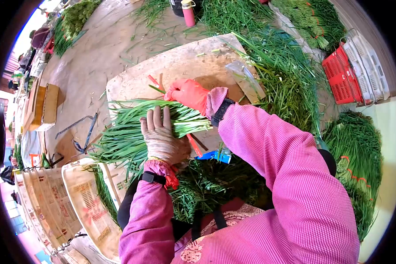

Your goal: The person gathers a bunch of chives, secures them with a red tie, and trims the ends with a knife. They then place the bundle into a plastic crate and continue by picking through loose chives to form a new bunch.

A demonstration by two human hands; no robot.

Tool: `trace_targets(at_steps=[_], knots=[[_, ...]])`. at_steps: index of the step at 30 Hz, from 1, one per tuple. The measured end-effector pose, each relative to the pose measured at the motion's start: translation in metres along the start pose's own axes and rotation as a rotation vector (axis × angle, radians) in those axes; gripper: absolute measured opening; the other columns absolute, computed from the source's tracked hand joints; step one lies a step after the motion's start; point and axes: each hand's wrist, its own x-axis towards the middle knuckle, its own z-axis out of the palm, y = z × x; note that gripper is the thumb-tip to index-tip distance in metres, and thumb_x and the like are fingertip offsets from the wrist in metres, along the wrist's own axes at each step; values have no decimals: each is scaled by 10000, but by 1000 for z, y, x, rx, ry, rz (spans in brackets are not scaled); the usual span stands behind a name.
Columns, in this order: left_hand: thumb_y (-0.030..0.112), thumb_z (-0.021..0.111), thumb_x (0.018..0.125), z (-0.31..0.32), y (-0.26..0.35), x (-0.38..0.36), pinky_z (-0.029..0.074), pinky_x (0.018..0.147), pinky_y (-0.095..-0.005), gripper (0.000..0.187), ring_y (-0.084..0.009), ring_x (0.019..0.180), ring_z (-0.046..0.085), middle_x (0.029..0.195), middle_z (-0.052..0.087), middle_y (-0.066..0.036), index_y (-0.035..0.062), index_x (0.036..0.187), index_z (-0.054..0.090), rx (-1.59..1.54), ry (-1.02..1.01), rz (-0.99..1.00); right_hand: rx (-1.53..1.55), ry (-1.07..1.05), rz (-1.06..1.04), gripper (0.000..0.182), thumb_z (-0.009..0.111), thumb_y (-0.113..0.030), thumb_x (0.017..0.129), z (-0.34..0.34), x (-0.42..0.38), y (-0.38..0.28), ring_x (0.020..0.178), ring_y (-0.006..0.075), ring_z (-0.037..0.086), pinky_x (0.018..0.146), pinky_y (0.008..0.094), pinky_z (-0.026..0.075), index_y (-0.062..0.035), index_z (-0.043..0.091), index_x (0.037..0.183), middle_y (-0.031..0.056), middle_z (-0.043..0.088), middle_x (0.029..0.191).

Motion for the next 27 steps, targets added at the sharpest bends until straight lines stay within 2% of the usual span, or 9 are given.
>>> trace_targets(at_steps=[6,8,12,14,17,21,24,25,27], knots=[[379,713,679,8,-9,-1,181,1136,-591,912,-379,1362,329,1441,387,-176,29,1442,358,-155,157,97,-30,-49,6,140,636,-124,889,-3,-2,-5,896,138,660,852,289,513,-8,705,928,64,716,898],[384,730,691,-3,-7,2,150,1138,-629,929,-416,1388,298,1479,361,-195,23,1451,335,-31,96,53,10,-61,-6,136,640,-127,888,-1,-1,0,884,132,657,841,286,513,-14,705,924,58,715,881],[377,762,699,16,-17,14,144,1169,-579,952,-353,1406,310,1499,364,-165,11,1457,317,-115,-125,39,165,-34,-21,149,611,-116,917,-5,3,9,865,136,653,800,278,520,8,687,946,57,704,884],[439,811,649,24,-18,13,183,1172,-550,1029,-326,1383,363,1471,411,-170,25,1457,327,-105,-72,54,402,106,67,156,612,-125,935,-15,7,6,842,136,651,759,268,528,16,677,955,64,703,895],[424,808,657,34,-21,9,214,1159,-554,1001,-354,1374,362,1466,404,-180,58,1460,336,-149,-3,57,451,278,-53,170,620,-149,941,-67,-6,-11,840,130,656,741,270,538,10,673,971,71,707,920],[377,821,653,29,-19,5,232,1154,-541,951,-415,1369,337,1484,345,-230,133,1454,371,-133,-3,56,-1026,831,-363,190,658,-155,849,-160,-40,-21,850,288,674,760,392,536,-67,682,1016,112,707,928],[359,825,654,23,-16,7,234,1152,-542,925,-421,1369,337,1492,333,-244,155,1445,391,-96,-50,54,-1045,781,-489,151,614,-156,853,-157,-56,-31,866,332,659,765,429,531,-89,699,958,124,701,957],[379,816,672,23,-17,9,236,1151,-543,911,-423,1371,334,1510,309,-249,175,1452,391,-82,-80,50,-901,654,-422,131,616,-175,845,-141,-57,-28,841,321,659,754,428,525,-96,703,904,110,701,925],[395,813,674,22,-15,11,236,1151,-541,927,-424,1372,334,1515,300,-254,174,1462,380,-85,-91,33,-1038,359,-495,147,609,-168,869,-96,-68,-34,858,332,654,773,442,513,-79,708,932,115,701,872]])
